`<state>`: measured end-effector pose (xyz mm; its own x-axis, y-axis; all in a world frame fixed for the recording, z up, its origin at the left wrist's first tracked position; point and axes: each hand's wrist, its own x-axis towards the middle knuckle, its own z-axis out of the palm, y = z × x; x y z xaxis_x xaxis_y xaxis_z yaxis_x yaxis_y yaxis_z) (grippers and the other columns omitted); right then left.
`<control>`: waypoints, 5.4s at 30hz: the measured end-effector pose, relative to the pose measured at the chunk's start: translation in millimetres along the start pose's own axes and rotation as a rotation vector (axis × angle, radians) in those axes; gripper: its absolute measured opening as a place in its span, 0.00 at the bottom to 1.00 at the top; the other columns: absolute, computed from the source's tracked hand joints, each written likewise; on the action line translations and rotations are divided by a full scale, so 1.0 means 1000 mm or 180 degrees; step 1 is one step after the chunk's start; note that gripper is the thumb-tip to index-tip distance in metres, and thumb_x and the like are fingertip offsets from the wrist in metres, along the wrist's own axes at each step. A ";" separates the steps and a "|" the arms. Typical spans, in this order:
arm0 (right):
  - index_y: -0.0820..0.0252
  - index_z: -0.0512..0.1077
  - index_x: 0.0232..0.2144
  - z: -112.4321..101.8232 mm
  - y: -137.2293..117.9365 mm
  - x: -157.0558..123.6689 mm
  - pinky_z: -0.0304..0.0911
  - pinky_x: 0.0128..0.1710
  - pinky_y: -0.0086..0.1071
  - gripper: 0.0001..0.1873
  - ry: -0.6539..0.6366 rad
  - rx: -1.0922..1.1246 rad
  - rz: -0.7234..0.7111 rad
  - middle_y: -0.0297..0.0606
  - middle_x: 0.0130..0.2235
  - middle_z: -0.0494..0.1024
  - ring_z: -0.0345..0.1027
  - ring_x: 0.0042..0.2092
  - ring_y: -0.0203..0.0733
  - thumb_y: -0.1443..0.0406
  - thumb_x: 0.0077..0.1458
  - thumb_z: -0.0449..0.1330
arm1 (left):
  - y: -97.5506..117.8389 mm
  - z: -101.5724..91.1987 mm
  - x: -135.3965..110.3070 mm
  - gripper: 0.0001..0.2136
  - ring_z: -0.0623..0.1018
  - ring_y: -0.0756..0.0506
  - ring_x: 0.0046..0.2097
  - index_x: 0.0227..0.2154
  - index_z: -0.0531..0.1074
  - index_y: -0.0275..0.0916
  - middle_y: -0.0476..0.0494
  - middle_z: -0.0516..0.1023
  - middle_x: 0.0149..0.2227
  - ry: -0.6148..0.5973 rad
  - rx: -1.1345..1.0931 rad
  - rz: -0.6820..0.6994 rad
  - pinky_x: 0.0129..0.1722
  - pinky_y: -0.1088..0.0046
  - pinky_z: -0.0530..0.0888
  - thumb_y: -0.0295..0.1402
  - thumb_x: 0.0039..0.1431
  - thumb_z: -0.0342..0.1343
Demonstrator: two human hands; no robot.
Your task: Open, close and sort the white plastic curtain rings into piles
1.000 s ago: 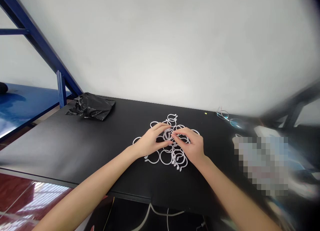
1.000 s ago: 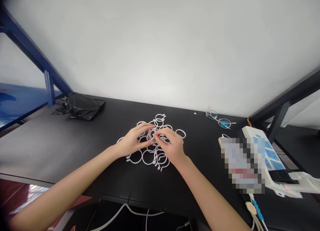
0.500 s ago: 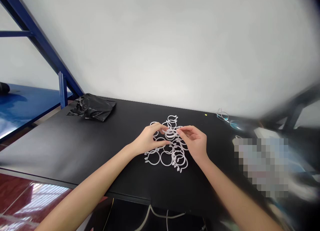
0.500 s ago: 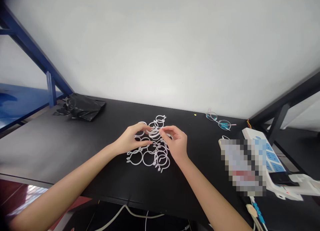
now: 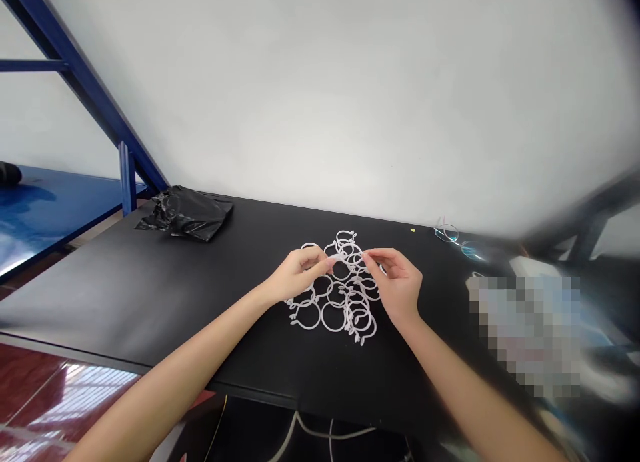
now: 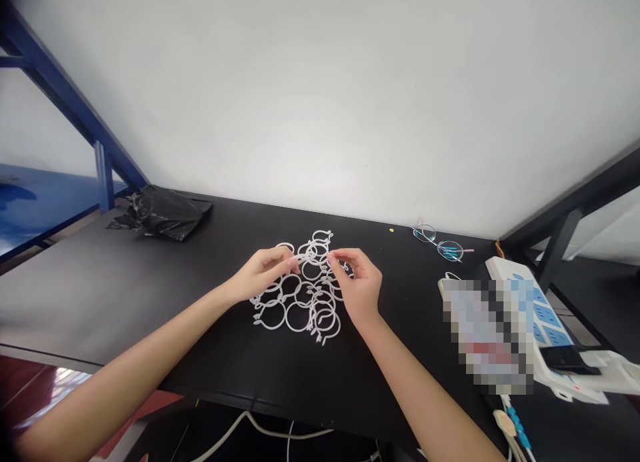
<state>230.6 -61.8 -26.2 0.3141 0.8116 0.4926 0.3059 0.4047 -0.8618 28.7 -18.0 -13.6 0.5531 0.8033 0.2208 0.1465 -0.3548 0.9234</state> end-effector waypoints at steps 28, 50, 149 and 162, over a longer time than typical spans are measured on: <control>0.56 0.74 0.31 0.000 0.005 -0.002 0.71 0.45 0.42 0.04 -0.1264 -0.0017 0.0016 0.39 0.39 0.80 0.75 0.42 0.45 0.63 0.52 0.65 | 0.002 -0.003 0.001 0.16 0.77 0.38 0.50 0.32 0.77 0.36 0.38 0.78 0.43 -0.0476 -0.1340 -0.0286 0.53 0.58 0.73 0.42 0.62 0.51; 0.55 0.77 0.46 -0.001 0.007 -0.001 0.74 0.48 0.44 0.15 -0.0726 -0.0571 -0.0628 0.44 0.51 0.78 0.74 0.50 0.49 0.67 0.54 0.64 | -0.011 0.008 -0.004 0.08 0.76 0.44 0.45 0.40 0.73 0.39 0.40 0.72 0.46 0.0117 0.1534 0.0780 0.47 0.64 0.75 0.36 0.63 0.54; 0.54 0.73 0.40 0.011 -0.012 -0.011 0.77 0.39 0.40 0.13 -0.1214 0.0941 0.0653 0.40 0.42 0.79 0.76 0.42 0.45 0.60 0.51 0.67 | 0.005 0.006 -0.005 0.15 0.76 0.45 0.47 0.44 0.73 0.40 0.40 0.75 0.46 0.0014 0.0475 0.0849 0.46 0.66 0.76 0.32 0.53 0.65; 0.55 0.71 0.36 0.017 -0.011 -0.022 0.75 0.32 0.33 0.10 -0.0966 0.0722 0.0663 0.36 0.34 0.77 0.74 0.35 0.40 0.62 0.52 0.67 | 0.000 0.009 -0.006 0.23 0.78 0.46 0.46 0.52 0.64 0.40 0.41 0.76 0.49 0.0178 0.0349 0.0507 0.49 0.64 0.77 0.32 0.55 0.63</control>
<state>204.9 -77.0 -29.3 0.0594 0.9591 0.2767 0.0480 0.2741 -0.9605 32.9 -26.9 -17.9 0.5304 0.7572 0.3812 0.1511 -0.5269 0.8364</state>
